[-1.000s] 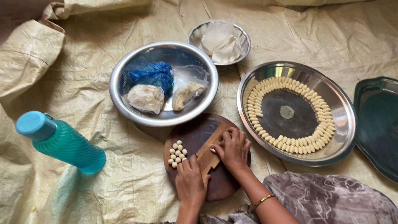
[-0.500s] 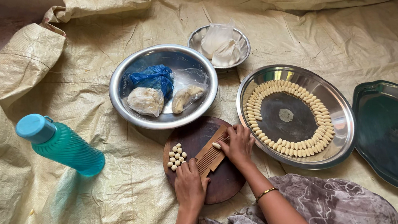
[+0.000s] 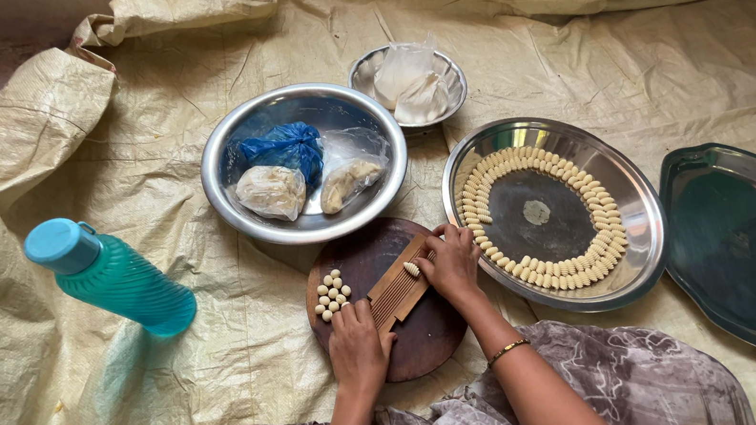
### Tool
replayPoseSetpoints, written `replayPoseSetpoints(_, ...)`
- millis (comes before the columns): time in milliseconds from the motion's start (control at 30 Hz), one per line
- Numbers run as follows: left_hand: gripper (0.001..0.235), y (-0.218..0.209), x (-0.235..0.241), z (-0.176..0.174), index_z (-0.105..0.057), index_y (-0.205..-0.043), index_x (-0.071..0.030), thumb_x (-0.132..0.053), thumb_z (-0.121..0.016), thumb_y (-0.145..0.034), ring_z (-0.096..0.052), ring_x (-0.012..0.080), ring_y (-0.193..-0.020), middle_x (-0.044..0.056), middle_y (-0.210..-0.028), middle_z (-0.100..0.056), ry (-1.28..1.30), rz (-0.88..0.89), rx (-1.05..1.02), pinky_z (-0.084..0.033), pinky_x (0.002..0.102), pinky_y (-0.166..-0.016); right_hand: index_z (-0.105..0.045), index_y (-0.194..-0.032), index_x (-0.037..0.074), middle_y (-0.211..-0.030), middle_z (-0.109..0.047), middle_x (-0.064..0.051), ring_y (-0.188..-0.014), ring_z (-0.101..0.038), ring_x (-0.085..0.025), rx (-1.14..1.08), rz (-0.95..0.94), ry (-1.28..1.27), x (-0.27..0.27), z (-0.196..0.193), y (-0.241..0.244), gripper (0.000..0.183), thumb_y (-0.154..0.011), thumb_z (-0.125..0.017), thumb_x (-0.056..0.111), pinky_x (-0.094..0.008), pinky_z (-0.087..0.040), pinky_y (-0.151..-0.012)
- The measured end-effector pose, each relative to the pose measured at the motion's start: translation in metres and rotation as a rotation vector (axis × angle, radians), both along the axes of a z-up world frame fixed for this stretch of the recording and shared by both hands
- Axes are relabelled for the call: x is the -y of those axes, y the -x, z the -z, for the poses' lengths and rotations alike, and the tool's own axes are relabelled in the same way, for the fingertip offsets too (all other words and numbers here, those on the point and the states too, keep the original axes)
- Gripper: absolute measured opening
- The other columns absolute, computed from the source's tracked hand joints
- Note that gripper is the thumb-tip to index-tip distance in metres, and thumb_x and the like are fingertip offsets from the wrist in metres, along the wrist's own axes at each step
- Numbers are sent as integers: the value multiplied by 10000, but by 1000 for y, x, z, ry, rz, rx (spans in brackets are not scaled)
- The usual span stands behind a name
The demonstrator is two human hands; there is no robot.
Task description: The person rolls small dough balls between their palms and presses them on a wooden ridged tool to create textured shapes, then places the shaped pieces into a metal tray. The person repeats this process with multiple dough balls.
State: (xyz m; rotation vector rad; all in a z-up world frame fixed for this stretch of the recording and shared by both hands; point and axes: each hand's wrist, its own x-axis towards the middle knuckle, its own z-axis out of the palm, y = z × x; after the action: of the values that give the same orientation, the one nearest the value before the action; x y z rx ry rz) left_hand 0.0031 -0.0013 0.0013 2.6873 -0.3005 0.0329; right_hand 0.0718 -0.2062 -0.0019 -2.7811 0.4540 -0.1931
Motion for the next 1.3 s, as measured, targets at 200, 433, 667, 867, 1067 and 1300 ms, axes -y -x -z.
replayPoseSetpoints(200,684,0,0,0,-528,-1184,-58,-337,-915,-694,-555,261,-1068,95,-1111,-565,12,6,-8,-547,393,-842,-796,-1018,169,-1084,-674,-53,-1089,-592,-237,37,-87,-135,8,-8,-8,189,-895,-745,302,-403,-477,-985)
replayPoseSetpoints(433,676,-2,0,1,-529,-1171,-63,-349,-915,-695,-559,258,-1069,99,-1117,-565,-8,4,-14,-549,387,-839,-782,-970,107,-991,-728,-92,-1026,-659,-270,-126,-302,-47,-18,-33,-7,279,-844,-790,356,-420,-527,-901)
replayPoseSetpoints(667,682,3,-2,-2,-534,-1175,-75,-344,-917,-680,-553,276,-1068,91,-1084,-564,6,2,54,-539,398,-824,-787,-1027,98,-1006,-756,-95,-890,-723,-239,-183,-181,-258,-5,-18,-21,187,-873,-753,199,-389,-572,-829)
replayPoseSetpoints(867,786,4,-3,-1,-520,-1276,-51,-338,-919,-663,-550,282,-1063,103,-1094,-562,13,-1,64,-536,399,-813,-739,-1141,33,-874,-713,-69,-688,-648,-116,-34,241,-940,111,8,-41,227,-953,-683,146,-275,-588,-643)
replayPoseSetpoints(1067,835,-2,0,6,-490,-1360,-30,-394,-890,-725,-557,253,-1061,115,-1154,-566,-83,9,-70,-554,350,-802,-684,-1113,-33,-897,-719,-132,-697,-691,-167,152,484,-1283,218,57,-38,178,-973,-647,70,-284,-624,-654)
replayPoseSetpoints(1300,822,1,-1,8,-506,-1336,-38,-403,-888,-706,-562,228,-1070,86,-1159,-581,-107,1,-46,-555,339,-831,-675,-1073,-70,-903,-731,-182,-710,-708,-210,223,593,-1348,225,118,-44,140,-941,-659,-28,-292,-631,-662)
